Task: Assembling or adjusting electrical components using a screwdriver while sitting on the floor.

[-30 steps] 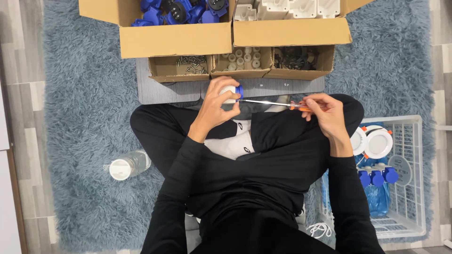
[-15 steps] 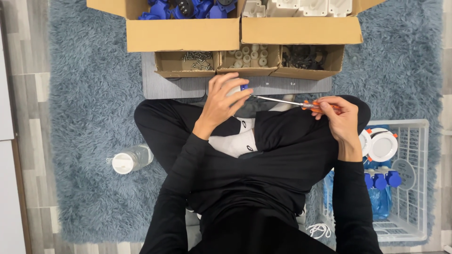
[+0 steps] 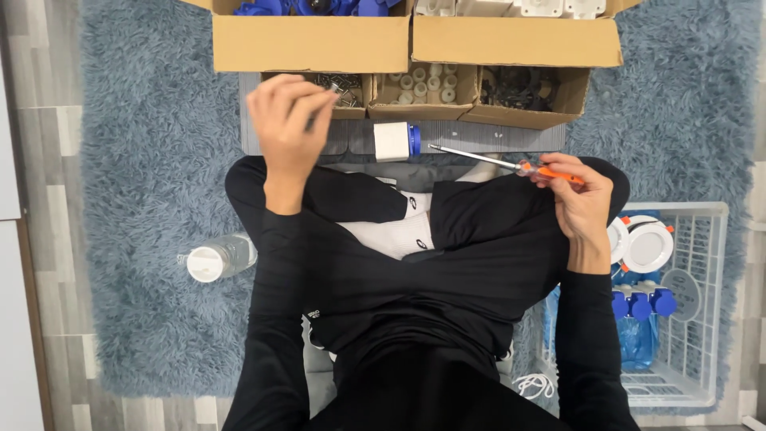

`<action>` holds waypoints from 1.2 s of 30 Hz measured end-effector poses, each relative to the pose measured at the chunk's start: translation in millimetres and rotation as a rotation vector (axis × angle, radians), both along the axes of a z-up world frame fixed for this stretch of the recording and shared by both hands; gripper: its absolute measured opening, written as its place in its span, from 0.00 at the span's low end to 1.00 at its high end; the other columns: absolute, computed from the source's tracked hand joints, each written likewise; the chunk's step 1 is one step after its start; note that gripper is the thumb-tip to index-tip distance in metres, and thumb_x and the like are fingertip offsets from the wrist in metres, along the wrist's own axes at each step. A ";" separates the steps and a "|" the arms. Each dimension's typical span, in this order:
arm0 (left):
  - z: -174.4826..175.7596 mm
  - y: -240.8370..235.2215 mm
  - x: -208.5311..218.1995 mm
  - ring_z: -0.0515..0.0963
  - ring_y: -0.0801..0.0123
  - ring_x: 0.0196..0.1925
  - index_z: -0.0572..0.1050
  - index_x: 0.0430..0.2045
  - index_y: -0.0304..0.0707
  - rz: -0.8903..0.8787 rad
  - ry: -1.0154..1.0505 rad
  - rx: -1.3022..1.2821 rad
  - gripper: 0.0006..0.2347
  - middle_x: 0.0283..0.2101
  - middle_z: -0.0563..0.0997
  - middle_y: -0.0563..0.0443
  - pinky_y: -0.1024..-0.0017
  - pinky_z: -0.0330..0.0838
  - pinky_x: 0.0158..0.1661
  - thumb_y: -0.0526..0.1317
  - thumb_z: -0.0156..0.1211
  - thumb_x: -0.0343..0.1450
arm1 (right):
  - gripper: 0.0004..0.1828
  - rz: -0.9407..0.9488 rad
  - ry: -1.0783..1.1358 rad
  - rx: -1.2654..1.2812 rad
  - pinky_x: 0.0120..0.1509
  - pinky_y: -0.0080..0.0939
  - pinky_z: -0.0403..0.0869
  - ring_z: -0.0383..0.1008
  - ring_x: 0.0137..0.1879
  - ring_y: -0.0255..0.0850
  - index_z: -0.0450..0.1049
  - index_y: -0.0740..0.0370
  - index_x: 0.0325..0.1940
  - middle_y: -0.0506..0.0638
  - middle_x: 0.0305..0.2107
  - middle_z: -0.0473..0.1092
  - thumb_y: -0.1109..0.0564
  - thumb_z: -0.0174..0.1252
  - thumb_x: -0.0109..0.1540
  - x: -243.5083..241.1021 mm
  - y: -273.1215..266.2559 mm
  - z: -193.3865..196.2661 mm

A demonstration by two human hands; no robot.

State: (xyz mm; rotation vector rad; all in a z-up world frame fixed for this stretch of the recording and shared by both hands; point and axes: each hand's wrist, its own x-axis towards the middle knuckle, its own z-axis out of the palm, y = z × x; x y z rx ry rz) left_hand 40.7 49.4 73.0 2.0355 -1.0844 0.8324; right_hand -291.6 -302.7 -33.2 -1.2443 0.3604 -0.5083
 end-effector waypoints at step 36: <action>-96.7 -57.7 -56.0 0.78 0.59 0.66 0.78 0.43 0.51 -0.372 0.067 0.075 0.03 0.61 0.82 0.58 0.62 0.57 0.56 0.44 0.63 0.80 | 0.12 -0.068 0.006 -0.173 0.54 0.51 0.86 0.84 0.54 0.64 0.67 0.80 0.61 0.80 0.53 0.74 0.65 0.51 0.78 -1.7 -2.8 -29.1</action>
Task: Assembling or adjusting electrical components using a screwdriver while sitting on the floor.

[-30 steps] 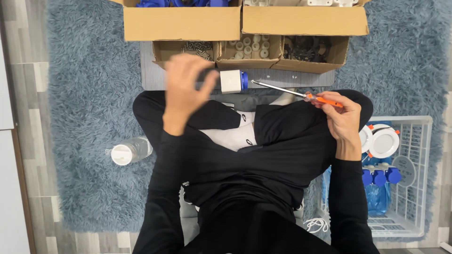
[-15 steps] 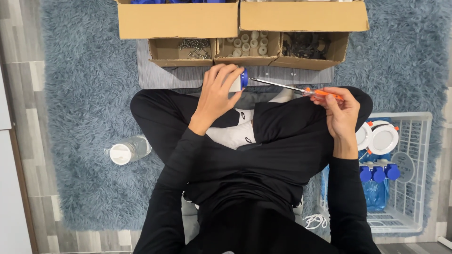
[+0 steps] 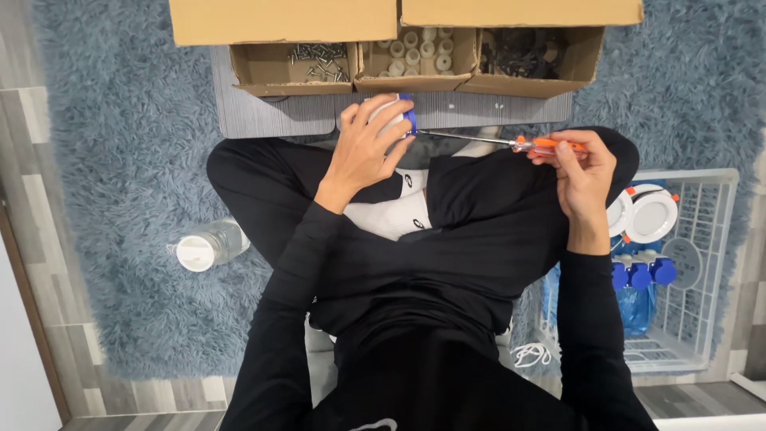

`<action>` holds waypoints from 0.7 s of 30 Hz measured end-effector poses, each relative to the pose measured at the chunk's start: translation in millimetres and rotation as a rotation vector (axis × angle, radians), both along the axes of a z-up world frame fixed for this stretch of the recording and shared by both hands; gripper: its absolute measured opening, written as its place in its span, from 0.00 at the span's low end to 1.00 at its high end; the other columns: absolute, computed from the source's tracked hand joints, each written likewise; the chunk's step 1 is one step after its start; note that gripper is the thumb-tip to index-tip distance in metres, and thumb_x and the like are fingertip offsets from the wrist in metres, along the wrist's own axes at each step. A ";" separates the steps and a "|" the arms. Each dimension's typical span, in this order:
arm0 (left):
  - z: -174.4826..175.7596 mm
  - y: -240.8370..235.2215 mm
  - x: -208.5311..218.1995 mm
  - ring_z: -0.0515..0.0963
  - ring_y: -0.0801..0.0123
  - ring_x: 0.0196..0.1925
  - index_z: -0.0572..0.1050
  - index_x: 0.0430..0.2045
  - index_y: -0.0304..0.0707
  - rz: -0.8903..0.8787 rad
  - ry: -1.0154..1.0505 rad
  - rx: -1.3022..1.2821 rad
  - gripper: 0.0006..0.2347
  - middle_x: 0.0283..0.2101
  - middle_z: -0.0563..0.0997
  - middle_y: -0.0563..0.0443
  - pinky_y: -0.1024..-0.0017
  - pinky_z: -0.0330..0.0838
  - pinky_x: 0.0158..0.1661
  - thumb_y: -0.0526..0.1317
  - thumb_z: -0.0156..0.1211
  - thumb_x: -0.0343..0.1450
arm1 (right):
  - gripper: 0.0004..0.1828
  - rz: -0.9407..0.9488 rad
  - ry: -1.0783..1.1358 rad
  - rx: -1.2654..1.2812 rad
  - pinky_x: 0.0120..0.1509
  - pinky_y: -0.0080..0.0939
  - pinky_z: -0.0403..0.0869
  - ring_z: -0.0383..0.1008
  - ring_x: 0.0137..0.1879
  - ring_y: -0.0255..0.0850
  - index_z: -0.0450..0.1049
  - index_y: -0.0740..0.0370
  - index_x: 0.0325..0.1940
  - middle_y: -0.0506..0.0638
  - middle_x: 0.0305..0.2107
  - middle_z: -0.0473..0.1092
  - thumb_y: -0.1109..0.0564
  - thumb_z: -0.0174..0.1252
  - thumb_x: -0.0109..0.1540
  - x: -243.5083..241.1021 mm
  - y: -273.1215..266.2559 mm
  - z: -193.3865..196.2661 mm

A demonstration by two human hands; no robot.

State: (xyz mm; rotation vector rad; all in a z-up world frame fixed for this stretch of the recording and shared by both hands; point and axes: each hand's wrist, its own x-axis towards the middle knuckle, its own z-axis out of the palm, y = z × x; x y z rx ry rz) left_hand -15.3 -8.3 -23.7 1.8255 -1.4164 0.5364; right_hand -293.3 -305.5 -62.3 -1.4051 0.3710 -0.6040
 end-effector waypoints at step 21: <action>-24.6 -11.2 1.7 0.81 0.60 0.60 0.82 0.30 0.53 -0.051 0.137 -0.189 0.06 0.51 0.85 0.62 0.61 0.57 0.55 0.36 0.72 0.66 | 0.11 -0.007 -0.035 0.004 0.52 0.51 0.87 0.84 0.52 0.63 0.68 0.80 0.59 0.79 0.52 0.74 0.65 0.52 0.78 5.3 -1.3 -2.1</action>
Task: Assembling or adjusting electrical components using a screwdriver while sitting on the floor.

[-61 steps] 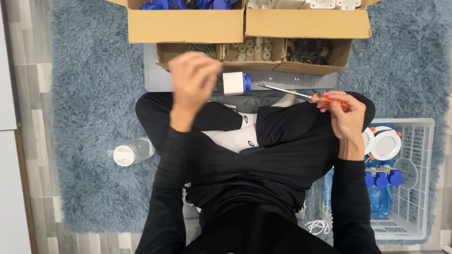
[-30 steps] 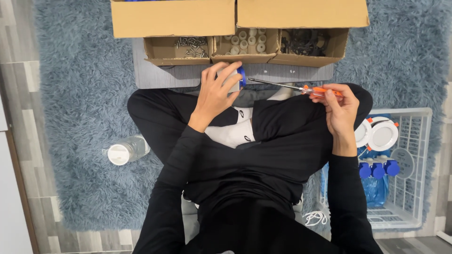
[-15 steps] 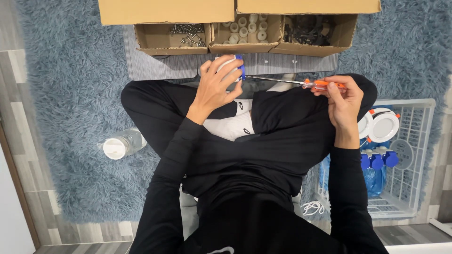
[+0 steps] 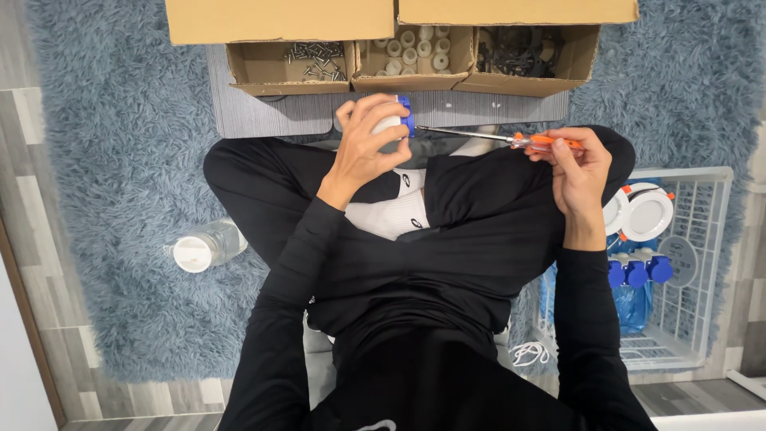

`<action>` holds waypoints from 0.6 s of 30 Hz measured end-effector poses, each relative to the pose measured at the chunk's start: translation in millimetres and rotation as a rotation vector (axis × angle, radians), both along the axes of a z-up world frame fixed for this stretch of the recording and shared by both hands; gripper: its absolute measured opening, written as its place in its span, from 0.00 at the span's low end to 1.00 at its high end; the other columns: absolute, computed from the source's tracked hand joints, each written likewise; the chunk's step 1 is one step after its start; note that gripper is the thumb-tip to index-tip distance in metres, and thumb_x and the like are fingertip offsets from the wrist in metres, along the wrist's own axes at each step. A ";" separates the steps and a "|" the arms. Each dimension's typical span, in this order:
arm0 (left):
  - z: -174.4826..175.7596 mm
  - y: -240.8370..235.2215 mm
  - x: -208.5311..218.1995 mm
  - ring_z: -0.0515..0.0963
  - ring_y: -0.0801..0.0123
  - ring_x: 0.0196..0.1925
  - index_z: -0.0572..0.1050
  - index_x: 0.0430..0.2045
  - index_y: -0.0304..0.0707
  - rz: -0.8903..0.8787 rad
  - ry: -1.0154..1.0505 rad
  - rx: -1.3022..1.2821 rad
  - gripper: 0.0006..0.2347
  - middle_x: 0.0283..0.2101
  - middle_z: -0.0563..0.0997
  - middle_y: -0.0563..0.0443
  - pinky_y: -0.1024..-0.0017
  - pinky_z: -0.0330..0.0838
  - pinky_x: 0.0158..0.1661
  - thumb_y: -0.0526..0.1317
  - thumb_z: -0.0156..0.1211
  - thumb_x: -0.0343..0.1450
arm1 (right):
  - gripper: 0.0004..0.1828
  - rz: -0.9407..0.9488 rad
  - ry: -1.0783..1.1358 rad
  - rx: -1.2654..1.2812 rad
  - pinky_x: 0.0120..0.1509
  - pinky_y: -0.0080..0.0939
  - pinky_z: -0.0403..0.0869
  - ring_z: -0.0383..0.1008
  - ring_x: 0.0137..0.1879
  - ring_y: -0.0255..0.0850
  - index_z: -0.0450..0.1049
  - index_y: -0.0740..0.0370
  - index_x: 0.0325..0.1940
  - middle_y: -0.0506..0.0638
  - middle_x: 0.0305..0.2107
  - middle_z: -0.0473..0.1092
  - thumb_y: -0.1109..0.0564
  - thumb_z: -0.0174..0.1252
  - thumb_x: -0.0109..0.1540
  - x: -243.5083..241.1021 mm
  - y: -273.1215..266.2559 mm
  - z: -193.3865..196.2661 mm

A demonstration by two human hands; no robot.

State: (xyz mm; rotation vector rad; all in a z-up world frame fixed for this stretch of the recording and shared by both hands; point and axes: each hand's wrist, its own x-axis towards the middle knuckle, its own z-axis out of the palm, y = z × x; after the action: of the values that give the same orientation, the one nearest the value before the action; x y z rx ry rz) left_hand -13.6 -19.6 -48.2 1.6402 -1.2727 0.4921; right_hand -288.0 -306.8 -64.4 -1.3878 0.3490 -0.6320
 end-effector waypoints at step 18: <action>-1.3 -8.8 -5.2 0.80 0.61 0.54 0.82 0.28 0.56 0.108 0.022 -0.046 0.07 0.47 0.85 0.64 0.59 0.57 0.55 0.37 0.74 0.62 | 0.13 0.315 -0.011 0.129 0.40 0.55 0.87 0.86 0.38 0.64 0.74 0.75 0.47 0.81 0.43 0.75 0.60 0.65 0.66 -24.7 13.0 9.4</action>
State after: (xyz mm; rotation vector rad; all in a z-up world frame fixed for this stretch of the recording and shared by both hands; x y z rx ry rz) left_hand -18.8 -28.4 -49.6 1.6772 -1.1532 0.5638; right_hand -312.7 -293.8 -55.0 -1.2812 0.1540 -0.3506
